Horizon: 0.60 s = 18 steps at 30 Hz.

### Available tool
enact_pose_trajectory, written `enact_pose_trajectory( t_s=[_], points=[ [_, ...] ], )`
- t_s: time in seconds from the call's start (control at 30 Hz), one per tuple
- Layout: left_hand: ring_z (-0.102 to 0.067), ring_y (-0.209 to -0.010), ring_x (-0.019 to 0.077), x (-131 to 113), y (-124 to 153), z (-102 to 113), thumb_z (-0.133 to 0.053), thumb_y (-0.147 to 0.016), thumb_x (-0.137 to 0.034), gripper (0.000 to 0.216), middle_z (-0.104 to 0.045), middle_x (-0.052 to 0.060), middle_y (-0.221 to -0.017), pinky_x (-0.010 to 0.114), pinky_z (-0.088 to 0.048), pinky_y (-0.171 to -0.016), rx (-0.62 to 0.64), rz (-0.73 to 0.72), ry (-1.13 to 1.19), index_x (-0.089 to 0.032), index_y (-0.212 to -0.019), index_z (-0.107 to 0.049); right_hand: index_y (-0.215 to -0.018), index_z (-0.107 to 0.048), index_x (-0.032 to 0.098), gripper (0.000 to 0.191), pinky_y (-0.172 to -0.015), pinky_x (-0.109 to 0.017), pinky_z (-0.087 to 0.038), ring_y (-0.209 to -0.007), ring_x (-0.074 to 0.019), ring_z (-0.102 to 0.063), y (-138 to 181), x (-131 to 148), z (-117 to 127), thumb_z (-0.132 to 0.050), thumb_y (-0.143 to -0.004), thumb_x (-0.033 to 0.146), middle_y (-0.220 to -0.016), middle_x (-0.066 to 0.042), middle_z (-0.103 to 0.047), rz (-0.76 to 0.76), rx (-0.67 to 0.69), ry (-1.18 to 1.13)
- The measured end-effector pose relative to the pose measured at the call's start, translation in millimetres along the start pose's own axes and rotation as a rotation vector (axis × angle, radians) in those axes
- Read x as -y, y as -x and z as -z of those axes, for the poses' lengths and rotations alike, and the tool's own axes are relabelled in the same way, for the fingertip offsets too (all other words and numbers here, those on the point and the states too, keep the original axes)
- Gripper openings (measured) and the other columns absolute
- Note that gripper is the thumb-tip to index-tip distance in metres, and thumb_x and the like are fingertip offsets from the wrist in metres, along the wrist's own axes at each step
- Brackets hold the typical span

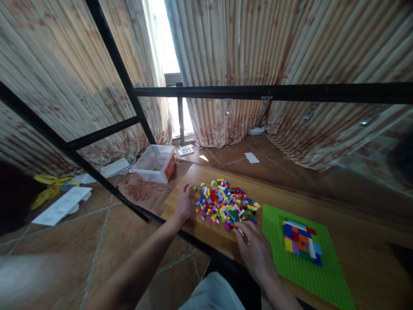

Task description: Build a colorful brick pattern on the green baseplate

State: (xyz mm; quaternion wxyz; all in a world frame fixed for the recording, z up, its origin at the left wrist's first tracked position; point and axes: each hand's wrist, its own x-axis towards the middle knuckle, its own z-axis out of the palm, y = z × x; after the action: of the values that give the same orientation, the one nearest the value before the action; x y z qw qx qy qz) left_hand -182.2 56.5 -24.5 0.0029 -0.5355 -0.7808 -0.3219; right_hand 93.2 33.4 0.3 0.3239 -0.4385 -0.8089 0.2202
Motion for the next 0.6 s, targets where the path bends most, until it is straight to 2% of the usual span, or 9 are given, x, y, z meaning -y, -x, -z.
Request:
enact_pose_trajectory(
  t_s=[0.17, 0.3, 0.47, 0.6],
  points=[
    [-0.051, -0.123, 0.0235, 3.7, -6.3, -4.9, -0.042, -0.085, -0.006, 0.046, -0.057, 0.011, -0.130, 0.039, -0.040, -0.107, 0.073, -0.092, 0.011, -0.018, -0.127, -0.057, -0.101, -0.067, 0.021, 0.027, -0.089, -0.039, -0.047, -0.099, -0.0232, -0.060, -52.1, -16.5, 7.9, -0.045, -0.091, 0.033, -0.102, -0.008, -0.066, 0.004, -0.015, 0.098],
    [-0.050, -0.122, 0.0237, 2.6, -6.9, 0.0, -0.044, -0.082, -0.003, 0.051, -0.059, 0.010, -0.130, 0.041, -0.036, -0.108, 0.150, -0.162, -0.006, -0.017, -0.129, -0.057, -0.105, -0.068, 0.021, 0.030, -0.090, -0.040, -0.046, -0.099, -0.0234, -0.060, -99.0, -30.9, 8.1, -0.043, -0.090, 0.028, -0.103, -0.008, -0.065, -0.003, 0.022, 0.144],
    [-0.051, -0.119, 0.0248, -0.6, -6.0, 3.3, -0.044, -0.087, -0.009, 0.046, -0.059, 0.009, -0.130, 0.042, -0.035, -0.105, 0.180, -0.151, -0.019, -0.020, -0.129, -0.059, -0.108, -0.068, 0.021, 0.029, -0.092, -0.038, -0.043, -0.104, -0.0235, -0.057, -142.3, -25.7, -15.4, -0.047, -0.089, 0.025, -0.106, -0.009, -0.065, 0.131, 0.141, 0.162],
    [-0.052, -0.117, 0.0240, -1.5, -5.6, 4.8, -0.047, -0.086, -0.011, 0.044, -0.061, 0.007, -0.128, 0.042, -0.035, -0.103, 0.209, -0.154, -0.002, -0.025, -0.125, -0.061, -0.106, -0.070, 0.021, 0.026, -0.089, -0.036, -0.042, -0.099, -0.0232, -0.056, -157.9, -11.5, -41.3, -0.052, -0.089, 0.031, -0.102, -0.009, -0.066, 0.183, 0.206, 0.214]
  ],
)
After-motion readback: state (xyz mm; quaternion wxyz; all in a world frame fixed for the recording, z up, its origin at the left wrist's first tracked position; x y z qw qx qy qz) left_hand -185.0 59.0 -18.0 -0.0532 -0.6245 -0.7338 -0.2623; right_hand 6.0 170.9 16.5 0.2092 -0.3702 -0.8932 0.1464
